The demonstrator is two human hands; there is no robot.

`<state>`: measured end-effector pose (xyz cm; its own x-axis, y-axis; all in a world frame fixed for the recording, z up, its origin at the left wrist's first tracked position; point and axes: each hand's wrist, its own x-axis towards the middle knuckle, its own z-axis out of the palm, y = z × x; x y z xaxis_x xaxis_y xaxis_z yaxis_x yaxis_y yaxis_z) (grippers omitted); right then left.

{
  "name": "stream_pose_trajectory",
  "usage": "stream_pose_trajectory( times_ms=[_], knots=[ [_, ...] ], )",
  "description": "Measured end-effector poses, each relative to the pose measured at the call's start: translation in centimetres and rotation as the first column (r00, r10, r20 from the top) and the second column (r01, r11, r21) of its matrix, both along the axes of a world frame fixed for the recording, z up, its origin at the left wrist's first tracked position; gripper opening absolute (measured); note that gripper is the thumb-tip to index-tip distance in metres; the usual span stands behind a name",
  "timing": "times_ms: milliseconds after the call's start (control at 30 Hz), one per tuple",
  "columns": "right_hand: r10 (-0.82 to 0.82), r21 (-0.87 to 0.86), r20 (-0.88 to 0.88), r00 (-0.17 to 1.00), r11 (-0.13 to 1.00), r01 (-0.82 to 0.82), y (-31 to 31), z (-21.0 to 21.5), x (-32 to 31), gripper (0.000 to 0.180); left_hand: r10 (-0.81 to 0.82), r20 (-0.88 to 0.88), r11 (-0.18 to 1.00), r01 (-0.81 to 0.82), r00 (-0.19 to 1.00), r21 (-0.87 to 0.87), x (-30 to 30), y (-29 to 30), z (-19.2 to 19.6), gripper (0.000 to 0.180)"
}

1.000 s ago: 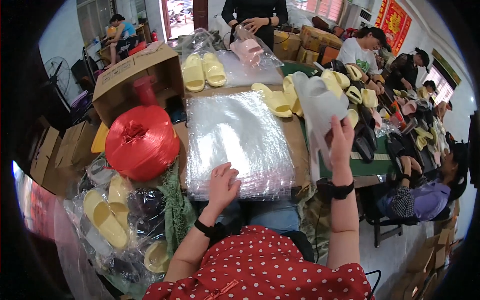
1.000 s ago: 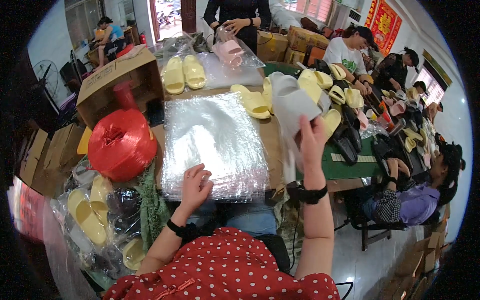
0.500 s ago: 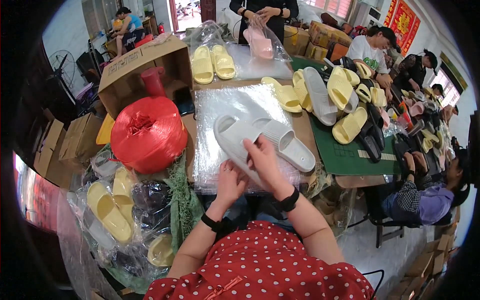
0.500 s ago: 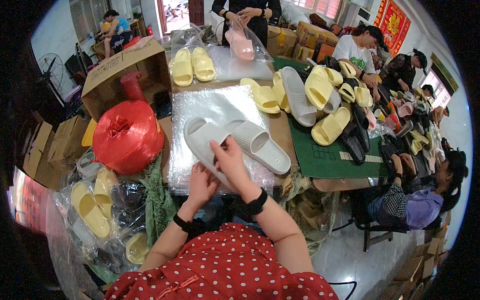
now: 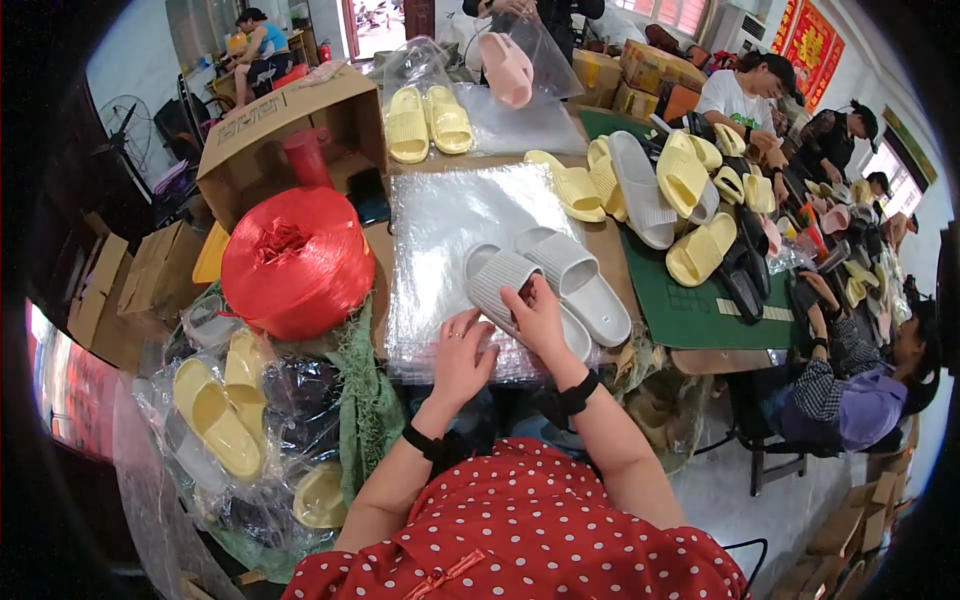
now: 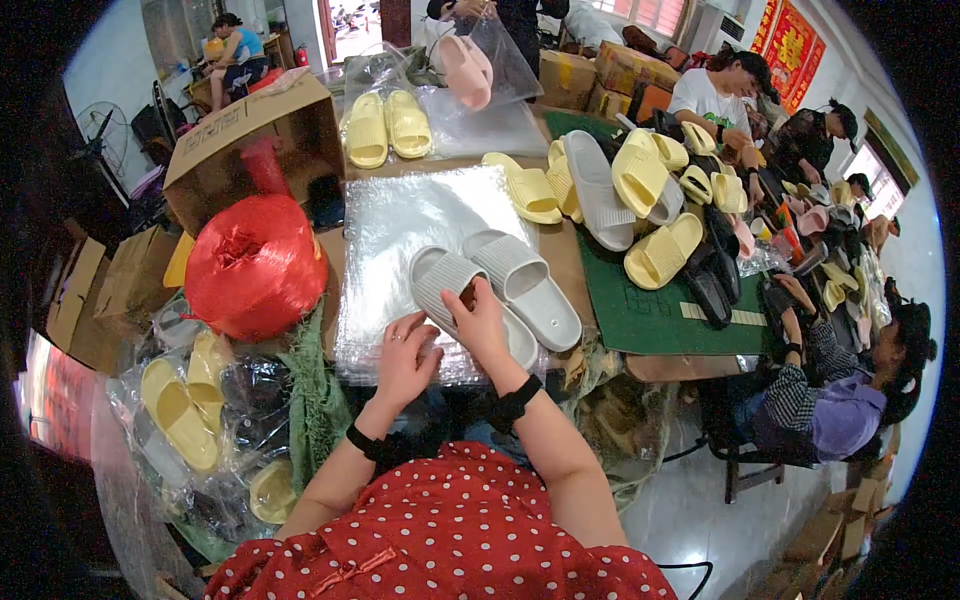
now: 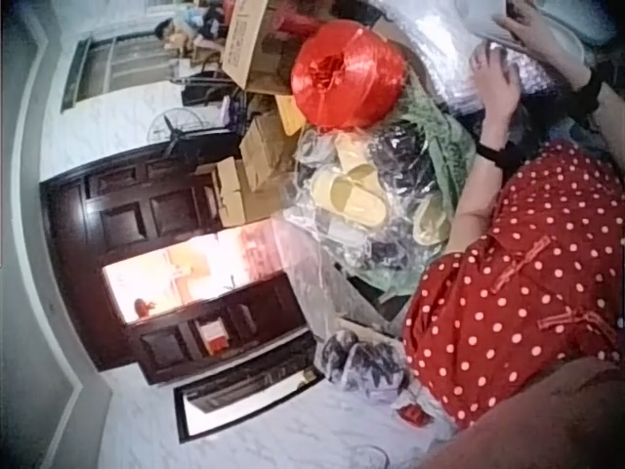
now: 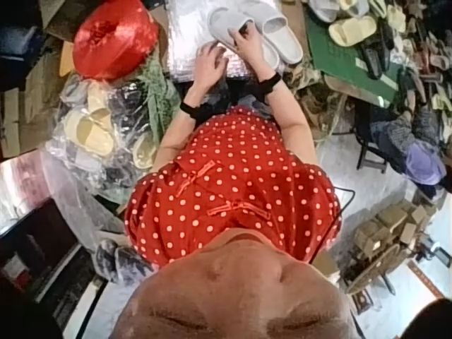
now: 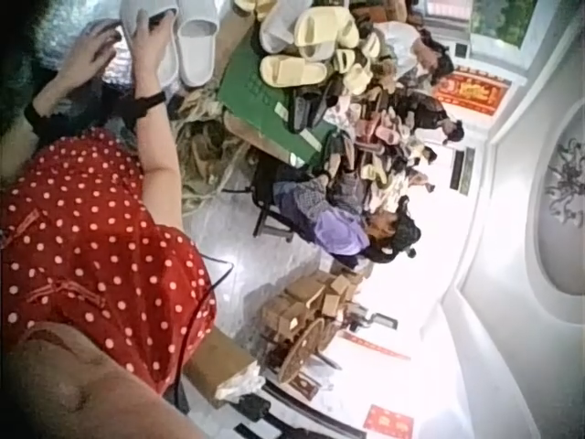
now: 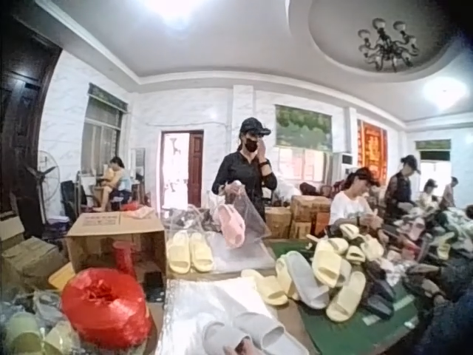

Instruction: The recorder is seen putting pairs of plastic sandals into plastic bags and then placing those into a larger transport bag.

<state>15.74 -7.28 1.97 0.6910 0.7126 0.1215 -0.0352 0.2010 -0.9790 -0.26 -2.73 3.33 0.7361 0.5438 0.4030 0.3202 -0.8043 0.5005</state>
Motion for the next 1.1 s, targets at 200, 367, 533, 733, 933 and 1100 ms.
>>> stream_pose_trajectory(
  times_ms=[200,367,533,733,933,1100],
  knots=[
    [-0.108,-0.21,0.496,0.862,0.948,0.239,-4.1,3.3,1.3,0.04,-0.017,0.026,1.0,0.017,1.0,0.011,0.4,0.1,0.2,0.03],
    [-0.231,-0.22,0.733,0.64,0.809,0.544,-5.0,2.1,4.6,0.048,-0.012,0.021,1.0,0.011,1.0,0.029,0.3,0.5,0.1,0.03],
    [0.155,-0.501,0.697,0.7,0.804,0.32,-2.0,0.9,5.9,0.052,-0.018,0.006,0.999,0.018,1.0,0.026,0.4,0.3,-0.4,0.03],
    [0.196,-0.485,0.736,0.648,0.82,0.303,-0.9,-0.2,7.4,0.05,-0.038,0.009,0.998,0.038,0.999,0.054,1.4,-0.2,-0.6,0.034],
    [-0.23,0.126,0.8,0.555,0.968,0.219,-10.4,14.7,3.3,0.059,-0.116,0.006,0.993,0.116,0.993,0.027,3.6,-1.5,-0.7,0.034],
    [-0.939,0.846,0.343,0.036,0.292,-0.445,-23.8,24.5,-1.8,0.033,-0.201,0.098,0.98,0.2,0.975,0.02,7.5,-3.7,-1.1,0.033]
  ],
)
